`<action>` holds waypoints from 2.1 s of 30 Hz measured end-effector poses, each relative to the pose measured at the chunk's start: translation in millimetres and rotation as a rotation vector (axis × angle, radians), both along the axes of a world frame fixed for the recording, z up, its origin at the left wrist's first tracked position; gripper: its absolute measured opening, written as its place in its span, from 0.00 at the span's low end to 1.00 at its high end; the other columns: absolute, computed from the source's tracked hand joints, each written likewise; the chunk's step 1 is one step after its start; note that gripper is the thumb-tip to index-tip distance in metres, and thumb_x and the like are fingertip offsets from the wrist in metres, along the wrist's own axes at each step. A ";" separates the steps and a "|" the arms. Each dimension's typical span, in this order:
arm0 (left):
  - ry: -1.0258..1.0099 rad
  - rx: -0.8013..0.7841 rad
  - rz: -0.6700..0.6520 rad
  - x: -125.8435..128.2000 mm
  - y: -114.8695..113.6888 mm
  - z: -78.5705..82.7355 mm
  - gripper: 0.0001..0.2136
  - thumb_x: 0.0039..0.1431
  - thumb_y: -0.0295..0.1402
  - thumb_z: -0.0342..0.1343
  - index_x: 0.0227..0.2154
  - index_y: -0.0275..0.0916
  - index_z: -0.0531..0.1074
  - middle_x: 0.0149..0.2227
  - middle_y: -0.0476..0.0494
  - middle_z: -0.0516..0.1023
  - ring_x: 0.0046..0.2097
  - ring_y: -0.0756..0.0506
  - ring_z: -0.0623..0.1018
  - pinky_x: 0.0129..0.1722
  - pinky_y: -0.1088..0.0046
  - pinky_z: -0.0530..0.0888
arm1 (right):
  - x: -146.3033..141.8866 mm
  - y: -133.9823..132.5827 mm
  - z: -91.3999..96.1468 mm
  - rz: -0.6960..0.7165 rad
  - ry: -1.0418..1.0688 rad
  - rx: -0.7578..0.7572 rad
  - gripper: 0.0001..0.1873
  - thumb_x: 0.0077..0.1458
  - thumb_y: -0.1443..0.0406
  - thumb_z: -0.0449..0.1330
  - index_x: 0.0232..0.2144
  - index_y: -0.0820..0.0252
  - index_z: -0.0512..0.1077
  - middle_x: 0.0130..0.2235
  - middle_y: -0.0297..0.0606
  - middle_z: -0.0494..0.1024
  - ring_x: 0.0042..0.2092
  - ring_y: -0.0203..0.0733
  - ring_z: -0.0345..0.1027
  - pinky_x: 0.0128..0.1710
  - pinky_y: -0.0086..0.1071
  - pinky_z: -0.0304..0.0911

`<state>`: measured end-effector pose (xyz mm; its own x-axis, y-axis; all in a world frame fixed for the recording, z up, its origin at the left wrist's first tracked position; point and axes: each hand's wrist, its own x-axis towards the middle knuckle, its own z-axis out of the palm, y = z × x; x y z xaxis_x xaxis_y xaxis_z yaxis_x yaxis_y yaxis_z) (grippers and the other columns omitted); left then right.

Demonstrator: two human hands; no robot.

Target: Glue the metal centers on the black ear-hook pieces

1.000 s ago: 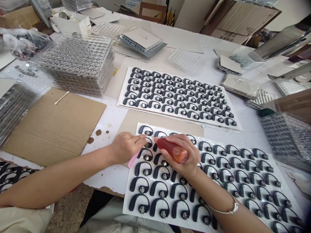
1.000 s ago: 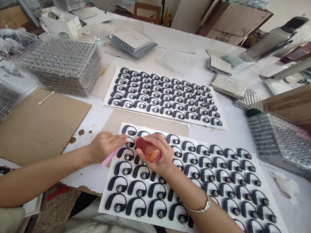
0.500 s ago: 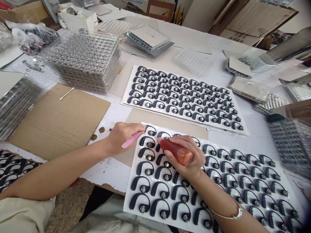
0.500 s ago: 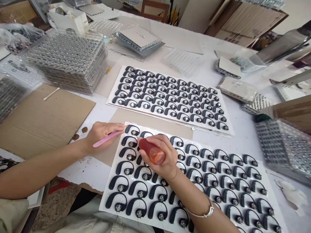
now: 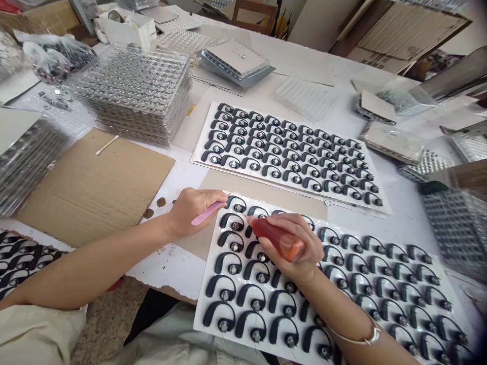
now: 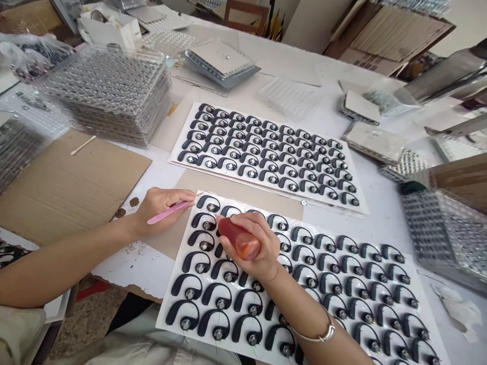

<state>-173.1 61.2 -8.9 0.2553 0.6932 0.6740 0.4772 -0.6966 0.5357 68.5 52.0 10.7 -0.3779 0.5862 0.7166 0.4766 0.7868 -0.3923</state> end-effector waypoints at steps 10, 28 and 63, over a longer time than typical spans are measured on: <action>-0.009 0.002 -0.002 0.0 0.1 -0.1 0.04 0.60 0.25 0.56 0.38 0.34 0.73 0.38 0.43 0.82 0.40 0.46 0.82 0.39 0.77 0.79 | -1.9 0.1 1.1 0.033 -0.001 -0.027 0.19 0.47 0.68 0.66 0.44 0.59 0.70 0.35 0.41 0.75 0.34 0.41 0.71 0.28 0.34 0.71; -0.010 -0.033 -0.003 0.3 0.0 -0.7 0.04 0.61 0.27 0.56 0.38 0.35 0.74 0.39 0.43 0.82 0.40 0.46 0.82 0.41 0.76 0.79 | -2.3 1.1 -1.9 0.040 -0.029 -0.073 0.19 0.49 0.64 0.66 0.44 0.58 0.70 0.36 0.42 0.76 0.35 0.41 0.71 0.32 0.36 0.72; 0.561 0.477 0.020 25.1 -58.0 6.3 0.03 0.57 0.24 0.57 0.29 0.29 0.74 0.34 0.33 0.81 0.20 0.50 0.73 0.15 0.75 0.67 | -12.5 -9.0 4.5 -0.018 0.257 -0.131 0.12 0.50 0.60 0.64 0.37 0.59 0.73 0.29 0.39 0.74 0.29 0.41 0.68 0.24 0.36 0.66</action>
